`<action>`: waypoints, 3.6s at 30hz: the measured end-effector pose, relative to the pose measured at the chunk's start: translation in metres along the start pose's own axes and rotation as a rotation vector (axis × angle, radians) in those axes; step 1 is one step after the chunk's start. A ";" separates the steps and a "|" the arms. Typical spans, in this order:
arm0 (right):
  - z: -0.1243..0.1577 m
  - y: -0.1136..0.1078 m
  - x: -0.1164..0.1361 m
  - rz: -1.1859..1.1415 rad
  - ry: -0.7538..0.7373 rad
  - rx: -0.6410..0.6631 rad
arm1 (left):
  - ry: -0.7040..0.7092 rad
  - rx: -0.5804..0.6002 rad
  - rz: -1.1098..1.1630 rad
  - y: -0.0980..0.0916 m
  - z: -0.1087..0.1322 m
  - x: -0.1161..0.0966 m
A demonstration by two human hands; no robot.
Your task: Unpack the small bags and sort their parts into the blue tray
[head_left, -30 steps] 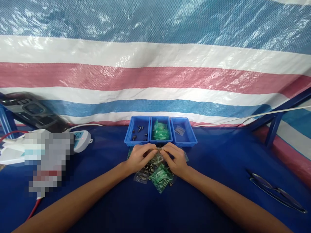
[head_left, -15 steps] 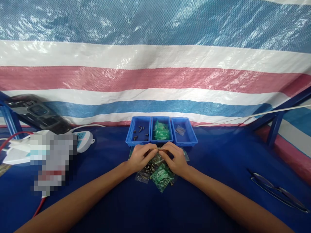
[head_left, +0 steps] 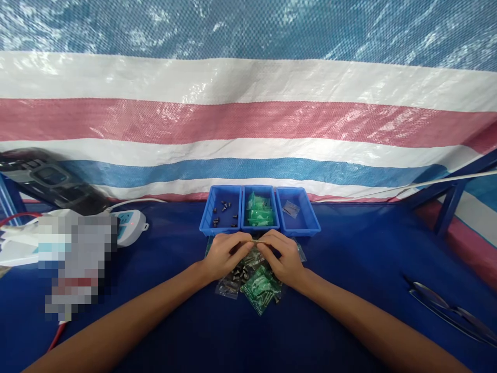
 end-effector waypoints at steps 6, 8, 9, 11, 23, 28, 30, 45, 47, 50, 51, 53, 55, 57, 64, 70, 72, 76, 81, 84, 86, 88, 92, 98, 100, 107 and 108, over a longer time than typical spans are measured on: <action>0.001 0.000 0.000 -0.003 -0.004 -0.004 | 0.011 -0.010 -0.011 -0.001 -0.001 -0.002; 0.001 0.000 0.001 -0.001 0.001 -0.006 | 0.010 -0.004 -0.015 0.000 -0.001 -0.003; 0.002 0.000 0.001 0.001 0.005 -0.008 | 0.010 0.000 -0.018 0.000 -0.001 -0.003; 0.002 0.000 0.001 0.007 0.007 -0.011 | 0.011 -0.002 -0.021 0.000 -0.001 -0.003; 0.002 0.000 0.002 0.009 -0.008 -0.014 | 0.040 -0.009 -0.039 0.000 -0.001 -0.005; 0.002 0.000 0.002 0.006 -0.010 -0.019 | 0.038 -0.011 -0.042 0.000 -0.002 -0.005; 0.002 0.000 0.002 0.005 -0.014 -0.020 | 0.043 -0.008 -0.034 0.000 -0.002 -0.005; 0.002 -0.001 0.004 0.004 -0.016 -0.023 | 0.047 -0.017 -0.022 0.001 -0.001 -0.005; 0.002 -0.001 0.004 0.003 -0.015 -0.022 | 0.040 -0.015 -0.018 0.001 0.000 -0.004; 0.001 -0.001 0.003 0.007 -0.013 -0.020 | 0.020 -0.016 -0.024 0.001 0.000 -0.003; 0.001 -0.001 0.003 0.009 -0.012 -0.018 | 0.012 -0.015 -0.029 0.000 0.000 -0.003; 0.001 0.000 0.003 0.009 -0.008 -0.015 | -0.001 -0.015 -0.036 0.000 0.000 -0.002; 0.000 0.000 0.002 0.009 -0.001 -0.015 | -0.009 -0.015 -0.033 -0.001 0.000 -0.002; 0.000 0.000 0.002 0.014 -0.001 -0.020 | -0.021 -0.014 -0.026 -0.001 0.000 -0.001; -0.001 -0.001 0.001 0.001 0.010 -0.028 | -0.037 -0.016 0.002 0.000 0.000 0.002; -0.001 -0.001 0.001 -0.003 0.016 -0.025 | -0.031 -0.011 0.010 0.000 0.000 0.003; -0.001 -0.002 0.000 0.001 0.019 -0.023 | -0.039 -0.001 0.011 0.001 0.000 0.003; 0.000 -0.001 -0.002 0.014 0.009 -0.029 | -0.026 0.001 0.009 0.001 -0.001 0.002; 0.001 -0.001 -0.001 0.020 0.011 -0.041 | -0.033 0.002 0.013 0.002 0.000 0.003; 0.000 -0.001 -0.001 0.008 0.021 -0.037 | -0.032 0.003 0.022 0.002 0.000 0.004; 0.000 -0.001 -0.001 -0.001 0.026 -0.034 | -0.032 0.005 0.019 0.001 0.000 0.004; 0.000 -0.001 -0.001 -0.006 0.031 -0.028 | -0.035 0.009 0.014 0.001 0.000 0.004; 0.000 -0.001 -0.001 -0.015 0.037 -0.020 | -0.057 0.014 0.018 0.001 0.000 0.005; 0.000 -0.001 -0.001 -0.013 0.036 -0.029 | -0.070 0.021 0.050 0.002 0.000 0.005; 0.000 -0.001 -0.001 -0.012 0.039 -0.029 | -0.076 0.023 0.059 0.001 0.000 0.004; 0.001 0.000 -0.002 -0.004 0.042 -0.038 | -0.090 0.042 0.053 0.002 0.001 0.004; 0.001 0.000 -0.002 -0.003 0.039 -0.041 | -0.094 0.046 0.053 0.002 0.001 0.004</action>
Point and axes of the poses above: each hand's wrist, its own z-axis away from the middle knuckle, its own y-axis out of the palm, x = y × z, the point moved 4 cm from there along -z, towards the middle knuckle, and after that the axes turned 6 degrees about x, right-handed, at the moved point
